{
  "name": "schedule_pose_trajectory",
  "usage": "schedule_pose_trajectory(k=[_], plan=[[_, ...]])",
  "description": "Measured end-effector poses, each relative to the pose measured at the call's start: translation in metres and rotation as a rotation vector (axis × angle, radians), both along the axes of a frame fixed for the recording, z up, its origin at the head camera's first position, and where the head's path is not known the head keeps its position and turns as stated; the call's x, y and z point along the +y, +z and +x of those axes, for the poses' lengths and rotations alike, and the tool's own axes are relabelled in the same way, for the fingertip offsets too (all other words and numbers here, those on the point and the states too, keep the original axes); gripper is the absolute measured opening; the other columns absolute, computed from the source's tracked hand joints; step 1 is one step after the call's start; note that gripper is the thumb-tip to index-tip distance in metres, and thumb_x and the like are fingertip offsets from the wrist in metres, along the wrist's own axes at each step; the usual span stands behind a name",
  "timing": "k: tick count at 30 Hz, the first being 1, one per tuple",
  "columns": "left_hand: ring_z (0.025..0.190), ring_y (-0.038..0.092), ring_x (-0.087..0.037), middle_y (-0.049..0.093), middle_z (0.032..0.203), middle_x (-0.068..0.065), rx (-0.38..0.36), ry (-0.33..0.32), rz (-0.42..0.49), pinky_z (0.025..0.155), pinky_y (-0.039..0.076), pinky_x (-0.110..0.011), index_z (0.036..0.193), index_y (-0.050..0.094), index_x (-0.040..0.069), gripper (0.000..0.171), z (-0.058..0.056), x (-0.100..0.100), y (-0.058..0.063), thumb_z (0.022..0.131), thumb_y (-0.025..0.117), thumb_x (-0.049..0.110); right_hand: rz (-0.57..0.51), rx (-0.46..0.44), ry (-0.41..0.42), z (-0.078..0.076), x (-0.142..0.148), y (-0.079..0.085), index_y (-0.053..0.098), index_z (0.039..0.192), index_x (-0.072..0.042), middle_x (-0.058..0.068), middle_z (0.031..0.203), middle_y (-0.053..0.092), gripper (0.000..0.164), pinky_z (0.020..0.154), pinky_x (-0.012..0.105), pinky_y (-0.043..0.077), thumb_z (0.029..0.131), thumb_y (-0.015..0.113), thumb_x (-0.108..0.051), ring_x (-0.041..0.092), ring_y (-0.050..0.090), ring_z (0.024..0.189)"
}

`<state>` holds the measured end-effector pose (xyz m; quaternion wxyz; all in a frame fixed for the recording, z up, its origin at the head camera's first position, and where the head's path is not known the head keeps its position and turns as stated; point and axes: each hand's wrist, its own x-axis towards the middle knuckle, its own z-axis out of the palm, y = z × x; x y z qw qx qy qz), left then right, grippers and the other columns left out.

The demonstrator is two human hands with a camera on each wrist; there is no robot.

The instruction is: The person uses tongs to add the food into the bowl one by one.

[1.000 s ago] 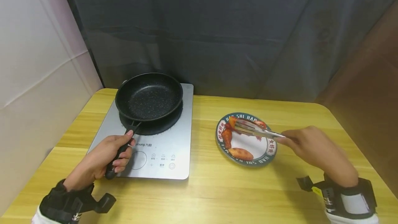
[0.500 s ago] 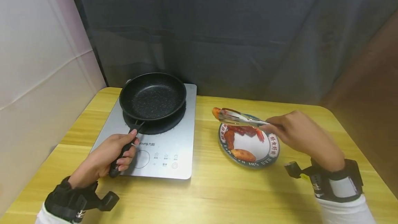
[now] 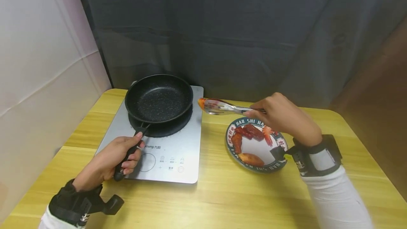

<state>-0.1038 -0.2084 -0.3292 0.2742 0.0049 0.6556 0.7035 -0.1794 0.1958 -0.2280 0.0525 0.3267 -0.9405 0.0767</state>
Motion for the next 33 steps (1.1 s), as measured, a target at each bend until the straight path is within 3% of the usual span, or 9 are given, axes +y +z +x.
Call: schedule_pose_trajectory(k=[7, 15, 25, 33], plan=[[0.043, 0.034, -0.007, 0.034, 0.062, 0.003, 0.004, 0.006, -0.014, 0.039, 0.036, -0.020, 0.099, 0.038, 0.001, 0.042, -0.001, 0.003, 0.000, 0.104, 0.035, 0.042, -0.039, -0.015, 0.067, -0.020, -0.019, -0.003, 0.074, 0.082, -0.009, -0.008, 0.053, 0.045, 0.025, 0.048, 0.028, 0.036, 0.093, 0.064, -0.029, 0.009, 0.038, 0.047], [0.043, 0.034, -0.007, 0.034, 0.062, 0.003, -0.002, 0.000, -0.008, 0.039, 0.036, -0.020, 0.100, 0.037, 0.001, 0.041, 0.000, 0.003, -0.001, 0.104, 0.034, 0.042, -0.069, -0.086, 0.016, -0.043, -0.046, -0.007, 0.073, 0.079, -0.011, -0.004, 0.050, 0.038, 0.028, 0.045, 0.028, 0.029, 0.095, 0.062, -0.031, 0.012, 0.035, 0.044], [0.043, 0.035, -0.007, 0.034, 0.062, 0.004, 0.007, 0.012, -0.005, 0.039, 0.036, -0.020, 0.099, 0.038, 0.001, 0.041, 0.001, 0.002, -0.001, 0.104, 0.035, 0.042, -0.065, -0.152, -0.038, -0.066, -0.090, -0.006, 0.076, 0.080, -0.012, 0.000, 0.053, 0.054, 0.029, 0.046, 0.029, 0.033, 0.094, 0.063, -0.034, 0.016, 0.049, 0.049], [0.043, 0.034, -0.007, 0.034, 0.062, 0.004, 0.013, 0.023, -0.013, 0.039, 0.035, -0.020, 0.099, 0.038, 0.000, 0.041, 0.003, 0.003, -0.001, 0.104, 0.035, 0.041, -0.082, -0.182, -0.073, -0.084, -0.119, -0.018, 0.076, 0.075, -0.010, 0.000, 0.055, 0.059, 0.035, 0.044, 0.025, 0.031, 0.096, 0.060, -0.034, 0.015, 0.047, 0.048]])
